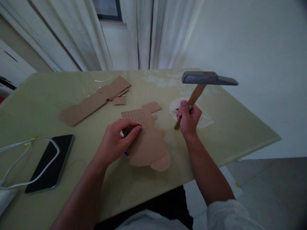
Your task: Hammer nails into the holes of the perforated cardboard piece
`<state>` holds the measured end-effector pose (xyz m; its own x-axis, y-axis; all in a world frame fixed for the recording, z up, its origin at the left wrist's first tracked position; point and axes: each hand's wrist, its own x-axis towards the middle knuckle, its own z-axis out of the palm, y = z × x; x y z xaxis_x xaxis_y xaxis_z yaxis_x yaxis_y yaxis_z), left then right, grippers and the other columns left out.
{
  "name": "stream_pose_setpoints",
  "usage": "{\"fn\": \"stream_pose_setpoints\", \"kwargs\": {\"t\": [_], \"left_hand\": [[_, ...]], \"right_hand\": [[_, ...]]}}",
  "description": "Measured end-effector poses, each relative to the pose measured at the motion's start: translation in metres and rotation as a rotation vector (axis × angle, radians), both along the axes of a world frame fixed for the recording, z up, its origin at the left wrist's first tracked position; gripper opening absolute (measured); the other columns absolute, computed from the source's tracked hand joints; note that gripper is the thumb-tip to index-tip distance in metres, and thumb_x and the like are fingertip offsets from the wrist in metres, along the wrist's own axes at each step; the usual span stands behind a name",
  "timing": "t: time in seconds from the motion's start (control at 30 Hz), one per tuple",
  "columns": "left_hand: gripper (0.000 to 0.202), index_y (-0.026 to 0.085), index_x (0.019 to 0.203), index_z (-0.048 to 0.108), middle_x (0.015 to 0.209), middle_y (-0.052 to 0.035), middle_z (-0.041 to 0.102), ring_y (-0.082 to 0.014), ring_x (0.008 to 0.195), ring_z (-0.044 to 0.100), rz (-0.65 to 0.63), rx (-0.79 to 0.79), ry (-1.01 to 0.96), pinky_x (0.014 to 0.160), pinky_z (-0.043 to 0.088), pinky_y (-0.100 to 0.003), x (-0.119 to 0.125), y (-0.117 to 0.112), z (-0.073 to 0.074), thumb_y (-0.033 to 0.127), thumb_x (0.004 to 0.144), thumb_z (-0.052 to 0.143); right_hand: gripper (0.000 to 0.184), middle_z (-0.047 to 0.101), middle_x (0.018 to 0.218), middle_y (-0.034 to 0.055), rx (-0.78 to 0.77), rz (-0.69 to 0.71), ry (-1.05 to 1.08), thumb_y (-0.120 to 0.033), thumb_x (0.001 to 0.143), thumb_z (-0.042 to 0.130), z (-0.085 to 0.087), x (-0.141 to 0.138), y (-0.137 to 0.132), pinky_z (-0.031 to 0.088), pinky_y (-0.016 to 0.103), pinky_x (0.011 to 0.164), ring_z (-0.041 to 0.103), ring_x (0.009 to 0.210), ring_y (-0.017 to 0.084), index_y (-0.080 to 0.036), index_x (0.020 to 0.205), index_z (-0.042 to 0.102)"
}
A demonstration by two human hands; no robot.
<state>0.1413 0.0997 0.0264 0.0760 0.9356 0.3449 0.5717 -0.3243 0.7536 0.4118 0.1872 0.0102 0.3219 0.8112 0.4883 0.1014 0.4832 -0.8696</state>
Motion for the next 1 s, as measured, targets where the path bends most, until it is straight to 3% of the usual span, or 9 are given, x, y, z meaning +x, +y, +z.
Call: {"fn": "stream_pose_setpoints", "kwargs": {"t": [0.8, 1.0], "left_hand": [[0.019, 0.023, 0.099, 0.084, 0.085, -0.0021, 0.079, -0.0155, 0.068, 0.062, -0.003, 0.005, 0.016, 0.066, 0.048, -0.030, 0.0058, -0.0016, 0.0022, 0.039, 0.099, 0.074], [0.020, 0.024, 0.101, 0.085, 0.091, -0.0044, 0.083, -0.0189, 0.076, 0.069, 0.004, 0.011, 0.067, 0.070, 0.051, -0.032, 0.0092, -0.0010, 0.0017, 0.040, 0.099, 0.073]], "right_hand": [[0.061, 0.044, 0.051, -0.0082, -0.011, -0.006, -0.016, -0.072, 0.095, 0.074, -0.0008, 0.0006, -0.0002, 0.033, 0.026, 0.041, 0.043, 0.041, 0.009, -0.026, 0.065, 0.047], [0.057, 0.047, 0.054, -0.0082, -0.014, 0.015, -0.052, -0.072, 0.095, 0.074, 0.0027, 0.0022, -0.0018, 0.036, 0.025, 0.043, 0.046, 0.044, 0.010, -0.026, 0.071, 0.050]]}}
